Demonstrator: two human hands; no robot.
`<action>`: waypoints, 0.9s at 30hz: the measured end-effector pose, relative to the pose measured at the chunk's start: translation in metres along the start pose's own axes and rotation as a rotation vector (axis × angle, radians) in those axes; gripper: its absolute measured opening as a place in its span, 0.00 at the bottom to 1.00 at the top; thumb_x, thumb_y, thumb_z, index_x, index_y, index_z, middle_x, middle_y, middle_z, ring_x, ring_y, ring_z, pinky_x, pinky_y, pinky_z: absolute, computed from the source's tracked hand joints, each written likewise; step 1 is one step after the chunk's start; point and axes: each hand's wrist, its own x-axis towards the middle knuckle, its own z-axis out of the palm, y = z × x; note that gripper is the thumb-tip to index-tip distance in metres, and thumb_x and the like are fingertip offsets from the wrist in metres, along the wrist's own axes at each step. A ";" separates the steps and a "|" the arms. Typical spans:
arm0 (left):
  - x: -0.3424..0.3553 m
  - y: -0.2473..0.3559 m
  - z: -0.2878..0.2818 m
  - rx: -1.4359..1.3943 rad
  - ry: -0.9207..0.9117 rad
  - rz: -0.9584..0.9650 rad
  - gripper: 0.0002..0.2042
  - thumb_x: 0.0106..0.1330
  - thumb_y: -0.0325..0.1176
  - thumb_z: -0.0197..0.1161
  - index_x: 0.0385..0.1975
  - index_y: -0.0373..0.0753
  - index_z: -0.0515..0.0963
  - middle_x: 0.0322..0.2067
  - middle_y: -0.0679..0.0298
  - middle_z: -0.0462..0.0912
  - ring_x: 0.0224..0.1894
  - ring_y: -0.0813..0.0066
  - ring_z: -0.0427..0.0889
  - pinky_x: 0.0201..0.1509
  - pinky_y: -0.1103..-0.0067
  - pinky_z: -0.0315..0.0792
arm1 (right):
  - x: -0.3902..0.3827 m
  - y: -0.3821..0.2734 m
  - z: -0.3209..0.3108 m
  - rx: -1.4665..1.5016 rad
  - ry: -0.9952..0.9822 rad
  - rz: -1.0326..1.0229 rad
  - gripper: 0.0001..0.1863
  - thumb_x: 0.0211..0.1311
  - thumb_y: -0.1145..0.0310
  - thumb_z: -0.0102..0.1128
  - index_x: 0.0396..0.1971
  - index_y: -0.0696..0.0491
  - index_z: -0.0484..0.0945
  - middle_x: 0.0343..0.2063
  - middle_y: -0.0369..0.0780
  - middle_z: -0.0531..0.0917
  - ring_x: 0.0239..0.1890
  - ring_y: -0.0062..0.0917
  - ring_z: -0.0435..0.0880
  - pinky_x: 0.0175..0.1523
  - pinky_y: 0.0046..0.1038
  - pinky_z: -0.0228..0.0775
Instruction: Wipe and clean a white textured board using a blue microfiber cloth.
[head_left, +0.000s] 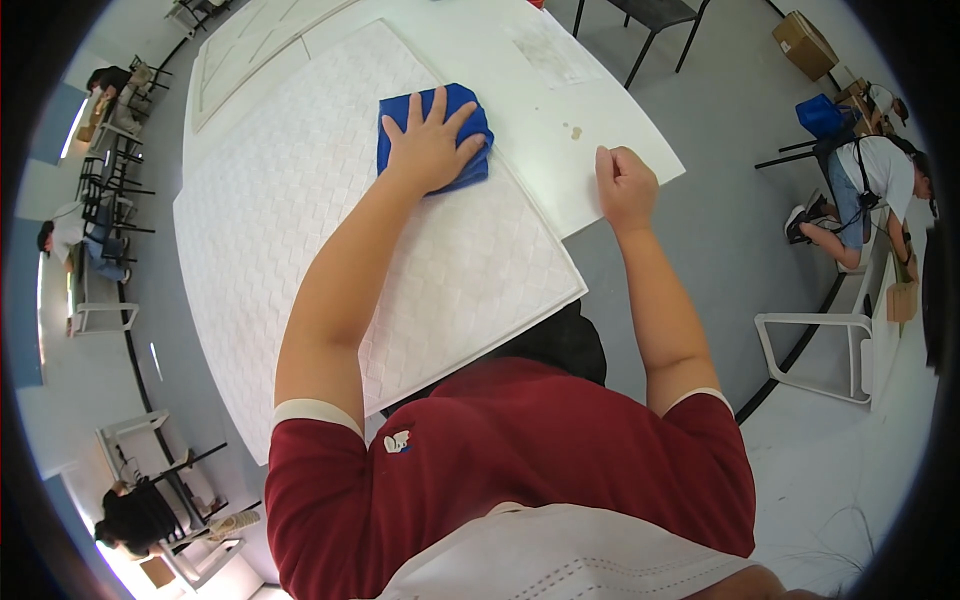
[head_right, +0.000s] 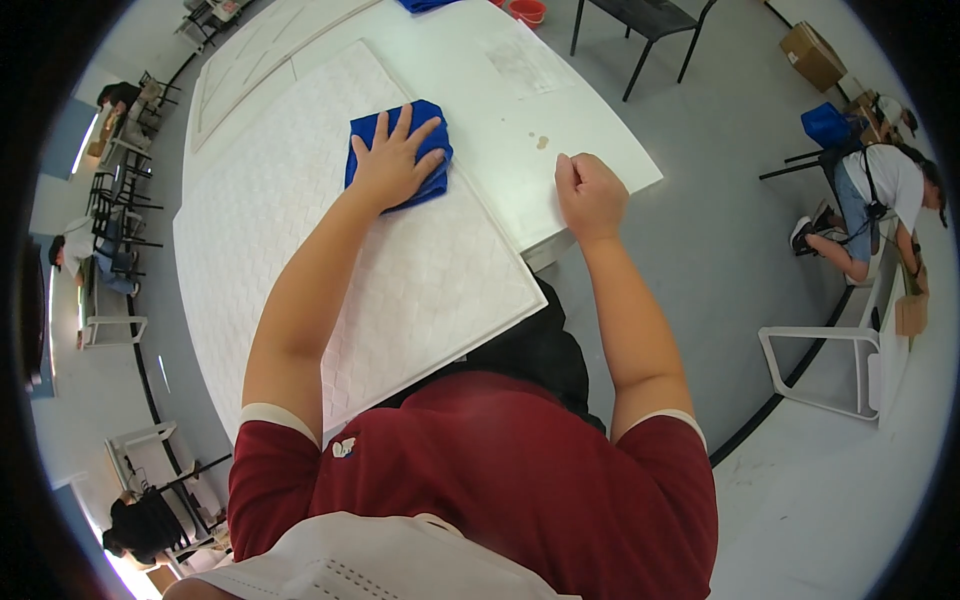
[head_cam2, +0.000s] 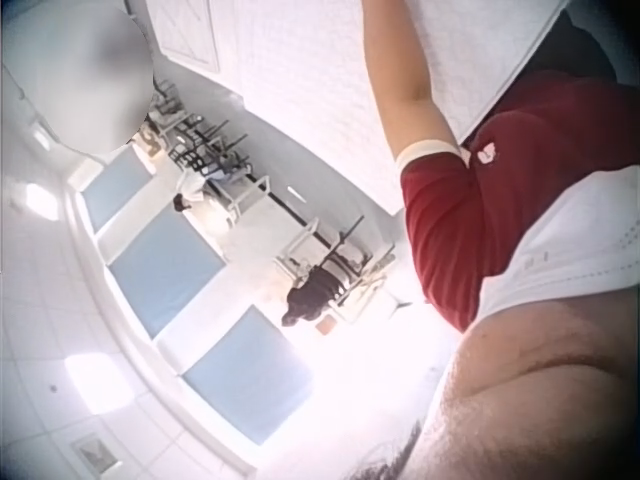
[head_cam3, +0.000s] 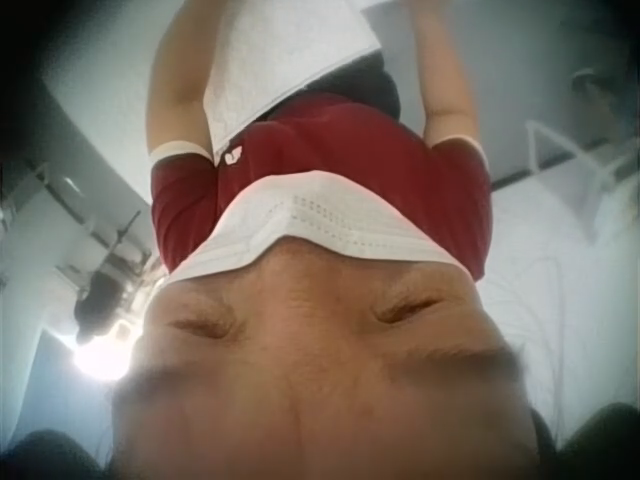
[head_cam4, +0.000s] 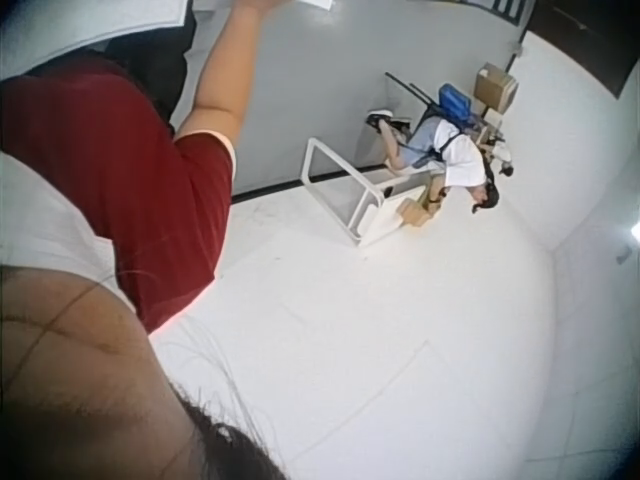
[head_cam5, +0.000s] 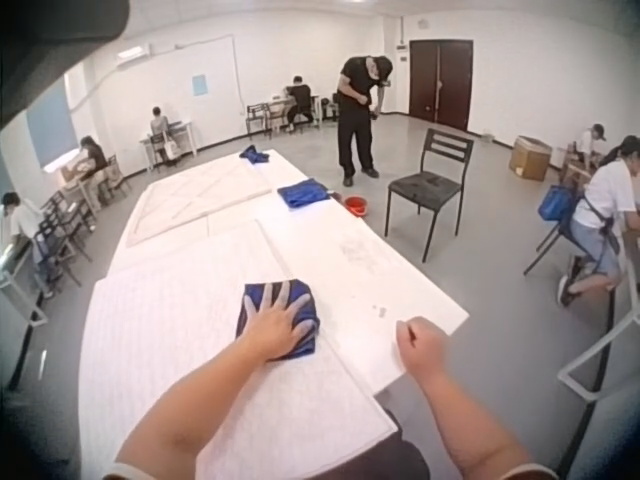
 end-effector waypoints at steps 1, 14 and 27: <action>-0.007 0.005 -0.002 -0.007 -0.006 0.033 0.27 0.65 0.56 0.46 0.64 0.58 0.59 0.68 0.58 0.47 0.69 0.47 0.44 0.62 0.41 0.39 | 0.000 0.000 0.000 -0.008 0.011 -0.009 0.15 0.55 0.64 0.58 0.13 0.53 0.69 0.14 0.39 0.71 0.16 0.33 0.70 0.22 0.31 0.60; -0.105 0.078 -0.021 -0.177 -0.073 0.459 0.31 0.57 0.53 0.58 0.61 0.49 0.63 0.67 0.52 0.49 0.67 0.41 0.45 0.60 0.39 0.42 | -0.001 -0.003 -0.001 -0.037 -0.011 0.006 0.16 0.56 0.62 0.57 0.13 0.53 0.69 0.15 0.39 0.72 0.18 0.34 0.71 0.23 0.33 0.61; -0.050 0.044 -0.016 -0.099 -0.029 0.326 0.27 0.60 0.48 0.56 0.60 0.50 0.63 0.66 0.62 0.55 0.68 0.53 0.48 0.62 0.43 0.45 | -0.002 -0.001 -0.003 -0.002 -0.014 0.016 0.15 0.54 0.64 0.58 0.13 0.53 0.70 0.14 0.38 0.71 0.17 0.32 0.71 0.22 0.31 0.61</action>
